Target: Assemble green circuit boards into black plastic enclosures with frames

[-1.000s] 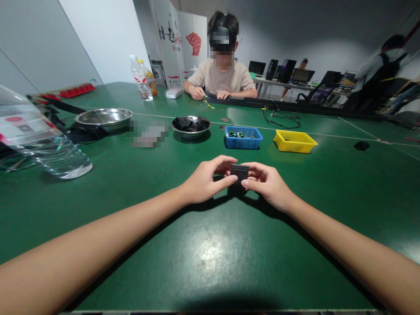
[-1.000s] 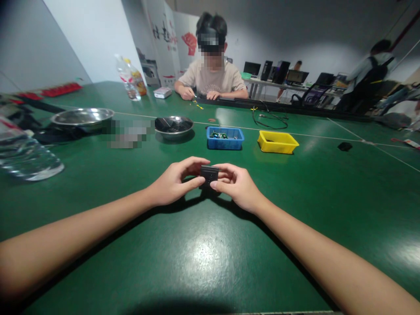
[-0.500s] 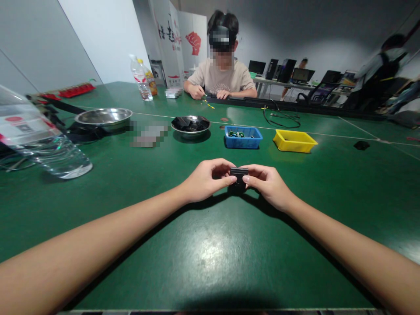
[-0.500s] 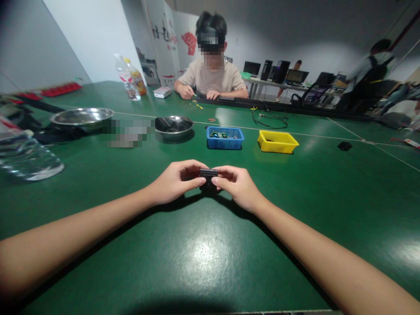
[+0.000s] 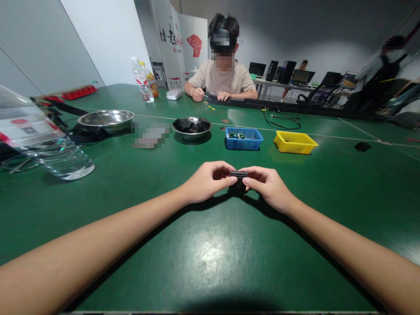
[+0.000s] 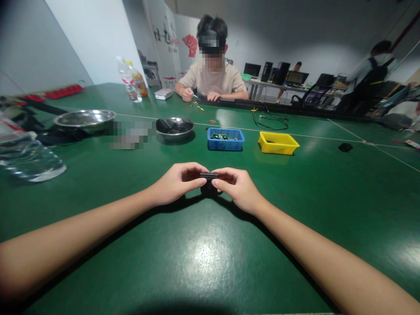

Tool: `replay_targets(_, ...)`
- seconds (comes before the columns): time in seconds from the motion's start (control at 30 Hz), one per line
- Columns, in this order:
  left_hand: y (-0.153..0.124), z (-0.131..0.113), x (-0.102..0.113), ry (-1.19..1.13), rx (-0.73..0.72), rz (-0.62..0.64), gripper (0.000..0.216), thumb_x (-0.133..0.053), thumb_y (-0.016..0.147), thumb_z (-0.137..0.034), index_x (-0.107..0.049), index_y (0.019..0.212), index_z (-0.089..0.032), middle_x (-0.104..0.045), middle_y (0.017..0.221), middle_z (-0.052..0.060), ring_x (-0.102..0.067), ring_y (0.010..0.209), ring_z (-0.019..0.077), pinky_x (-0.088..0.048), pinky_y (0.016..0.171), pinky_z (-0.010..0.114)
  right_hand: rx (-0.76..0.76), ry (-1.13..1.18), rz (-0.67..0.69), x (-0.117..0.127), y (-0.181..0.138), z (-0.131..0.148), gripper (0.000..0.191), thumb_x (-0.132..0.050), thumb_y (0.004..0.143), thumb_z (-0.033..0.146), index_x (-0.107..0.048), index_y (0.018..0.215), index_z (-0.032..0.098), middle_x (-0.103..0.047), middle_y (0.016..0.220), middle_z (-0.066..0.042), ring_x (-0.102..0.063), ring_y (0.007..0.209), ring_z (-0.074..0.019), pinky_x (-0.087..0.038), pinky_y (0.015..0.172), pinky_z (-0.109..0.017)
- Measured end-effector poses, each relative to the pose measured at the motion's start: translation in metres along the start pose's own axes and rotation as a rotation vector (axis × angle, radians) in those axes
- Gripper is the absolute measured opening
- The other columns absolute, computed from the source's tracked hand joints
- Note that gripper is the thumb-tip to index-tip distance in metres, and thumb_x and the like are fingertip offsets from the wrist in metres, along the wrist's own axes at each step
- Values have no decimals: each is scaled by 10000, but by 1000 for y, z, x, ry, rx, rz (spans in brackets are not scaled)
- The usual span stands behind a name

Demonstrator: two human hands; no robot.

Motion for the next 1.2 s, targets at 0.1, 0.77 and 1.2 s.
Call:
replay_targets(0.1, 0, 0, 0, 5, 7, -11, 343, -729, 787, -415, -672, 958, -124, -705, 863, 59, -637, 762, 164, -503, 716, 291, 1, -8, 10, -1, 0, 1, 332, -772, 755, 375, -727, 1008, 165, -732, 822, -28, -640, 682, -144, -546, 669, -309)
replay_targets(0.77, 0, -4, 0, 39, 15, -18, 284, -717, 796, -361, -692, 932, -112, -713, 814, 51, -647, 732, 163, -504, 688, 282, 24, -44, 4, -3, 0, 1, 302, -728, 793, 383, -712, 1003, 167, -718, 821, -25, -631, 695, -147, -537, 650, -302)
replay_targets(1.2, -1, -2, -5, -19, 55, 21, 302, -728, 776, -343, -692, 946, -97, -702, 809, 43, -624, 724, 140, -485, 686, 255, -4, -22, 10, -5, -1, 3, 281, -759, 759, 374, -729, 939, 160, -728, 778, -26, -651, 701, -163, -526, 651, -298)
Point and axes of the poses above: each hand's wrist, its own y-axis towards the middle knuckle, its own x-axis out of the back of the hand, z = x × y, the point moved 5 cm from there along y, towards the middle knuckle
